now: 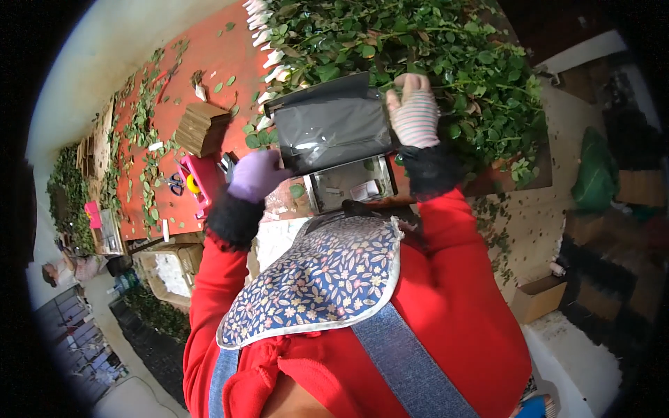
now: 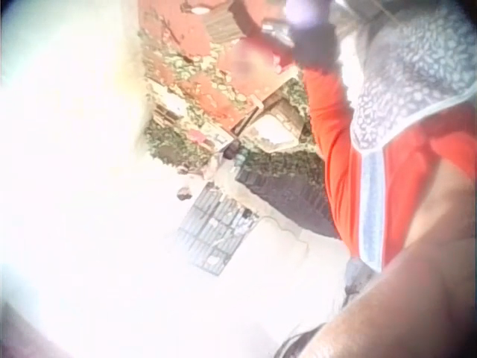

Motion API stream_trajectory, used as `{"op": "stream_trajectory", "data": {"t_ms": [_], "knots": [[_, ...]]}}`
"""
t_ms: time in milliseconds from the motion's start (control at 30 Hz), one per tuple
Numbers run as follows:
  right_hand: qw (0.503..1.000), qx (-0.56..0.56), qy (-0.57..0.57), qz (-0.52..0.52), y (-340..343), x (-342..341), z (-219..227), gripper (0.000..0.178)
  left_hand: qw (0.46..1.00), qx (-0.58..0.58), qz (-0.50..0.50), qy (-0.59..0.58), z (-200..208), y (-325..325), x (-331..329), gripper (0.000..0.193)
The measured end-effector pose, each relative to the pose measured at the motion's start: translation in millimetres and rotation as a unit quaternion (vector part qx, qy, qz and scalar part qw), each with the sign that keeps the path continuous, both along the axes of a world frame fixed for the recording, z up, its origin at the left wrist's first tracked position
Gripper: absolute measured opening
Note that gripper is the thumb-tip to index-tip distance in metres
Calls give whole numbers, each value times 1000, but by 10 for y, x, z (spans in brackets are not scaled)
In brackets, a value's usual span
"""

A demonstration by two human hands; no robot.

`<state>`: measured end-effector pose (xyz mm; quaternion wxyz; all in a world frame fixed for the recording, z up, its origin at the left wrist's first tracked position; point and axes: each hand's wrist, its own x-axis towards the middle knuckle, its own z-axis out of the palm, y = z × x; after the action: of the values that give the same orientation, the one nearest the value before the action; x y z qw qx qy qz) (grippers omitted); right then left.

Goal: The person arranges roses and leaves into a black box, staples a cardboard insert to secure them, and places the completed box into a larger container.

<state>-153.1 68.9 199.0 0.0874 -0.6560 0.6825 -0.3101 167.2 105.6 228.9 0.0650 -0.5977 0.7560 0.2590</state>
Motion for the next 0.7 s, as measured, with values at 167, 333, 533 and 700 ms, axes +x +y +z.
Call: {"op": "stream_trajectory", "data": {"t_ms": [167, 333, 533, 700], "knots": [[958, -11, -189, 215, 487, -262, 255, 30, 939, -246, -196, 142, 384, 4, -280, 57], [698, 365, -573, 226, 1396, -262, -837, 33, 925, -171, -325, 99, -141, -118, -714, 74], [707, 271, -651, -59, 1397, -51, -1259, 59, 947, -114, -237, 184, 386, -235, -612, 56], [600, 167, -779, -79, 1140, 264, -1401, 71, 826, -232, 316, 405, -295, 300, 112, 43]]}}
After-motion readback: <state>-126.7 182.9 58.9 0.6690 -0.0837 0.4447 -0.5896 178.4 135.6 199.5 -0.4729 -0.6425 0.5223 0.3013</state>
